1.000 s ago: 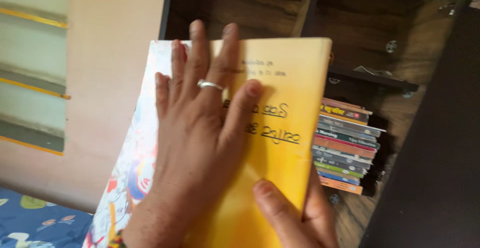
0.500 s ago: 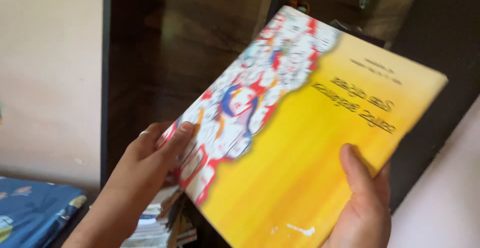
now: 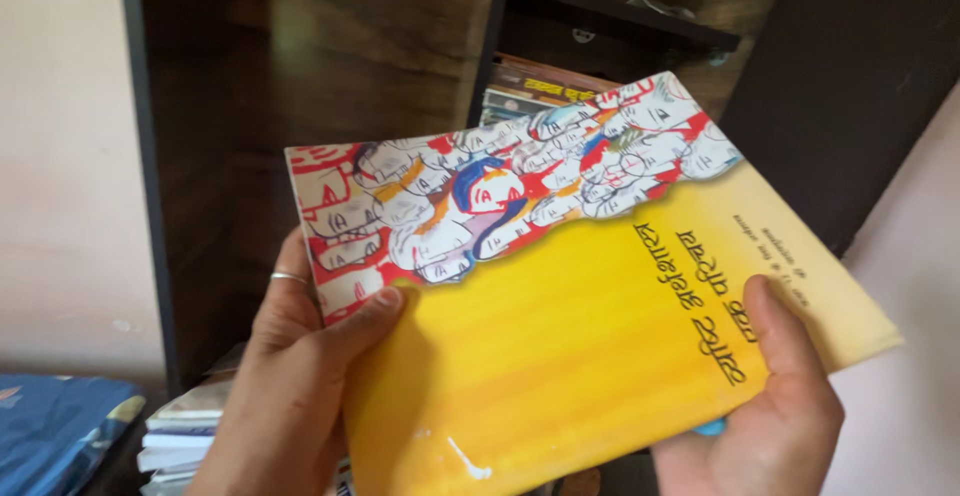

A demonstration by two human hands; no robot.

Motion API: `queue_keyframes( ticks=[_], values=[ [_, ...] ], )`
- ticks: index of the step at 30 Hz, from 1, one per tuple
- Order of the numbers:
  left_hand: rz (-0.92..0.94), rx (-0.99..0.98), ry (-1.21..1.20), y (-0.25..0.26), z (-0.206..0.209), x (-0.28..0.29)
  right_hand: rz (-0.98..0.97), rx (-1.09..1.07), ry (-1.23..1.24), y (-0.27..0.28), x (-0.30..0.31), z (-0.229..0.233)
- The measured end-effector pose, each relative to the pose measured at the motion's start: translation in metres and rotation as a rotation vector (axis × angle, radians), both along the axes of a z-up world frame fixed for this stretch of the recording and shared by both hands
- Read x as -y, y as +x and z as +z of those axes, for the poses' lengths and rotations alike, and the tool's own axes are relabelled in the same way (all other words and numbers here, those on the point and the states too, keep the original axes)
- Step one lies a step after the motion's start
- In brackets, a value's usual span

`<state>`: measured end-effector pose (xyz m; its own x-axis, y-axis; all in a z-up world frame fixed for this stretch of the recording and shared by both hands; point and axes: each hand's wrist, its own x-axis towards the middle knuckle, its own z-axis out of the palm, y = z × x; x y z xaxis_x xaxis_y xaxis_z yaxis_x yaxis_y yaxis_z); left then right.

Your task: The person sorts through various books and notebooks, picking them up by hand, flipping through pages, and placing them into different stacks on and near a wooden shelf.

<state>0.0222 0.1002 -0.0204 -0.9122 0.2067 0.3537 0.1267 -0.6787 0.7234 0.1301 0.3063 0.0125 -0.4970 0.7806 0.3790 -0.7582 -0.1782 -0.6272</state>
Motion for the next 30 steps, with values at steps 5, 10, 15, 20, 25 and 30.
queue_keyframes(
  ticks=[5, 10, 15, 20, 25, 30],
  values=[
    [-0.028, 0.057, -0.019, -0.014, 0.001, -0.012, 0.136, -0.005, 0.184, 0.002, -0.047, -0.003],
    [-0.032, 0.038, -0.061, -0.037, -0.016, -0.043, 0.152, 0.128, 0.11, -0.015, -0.102, -0.022],
    [0.067, 0.131, -0.149, -0.062, -0.042, -0.089, 0.296, 0.121, 0.132, -0.036, -0.142, -0.062],
    [0.064, 0.176, -0.233, -0.076, -0.064, -0.128, 0.152, 0.315, -0.015, -0.057, -0.168, -0.094],
    [0.029, 0.291, -0.285, -0.086, -0.085, -0.154, 0.164, 0.366, -0.092, -0.08, -0.198, -0.125],
    [0.035, 0.415, -0.344, -0.11, -0.115, -0.175, 0.265, 0.298, -0.117, -0.113, -0.233, -0.169]
  ],
)
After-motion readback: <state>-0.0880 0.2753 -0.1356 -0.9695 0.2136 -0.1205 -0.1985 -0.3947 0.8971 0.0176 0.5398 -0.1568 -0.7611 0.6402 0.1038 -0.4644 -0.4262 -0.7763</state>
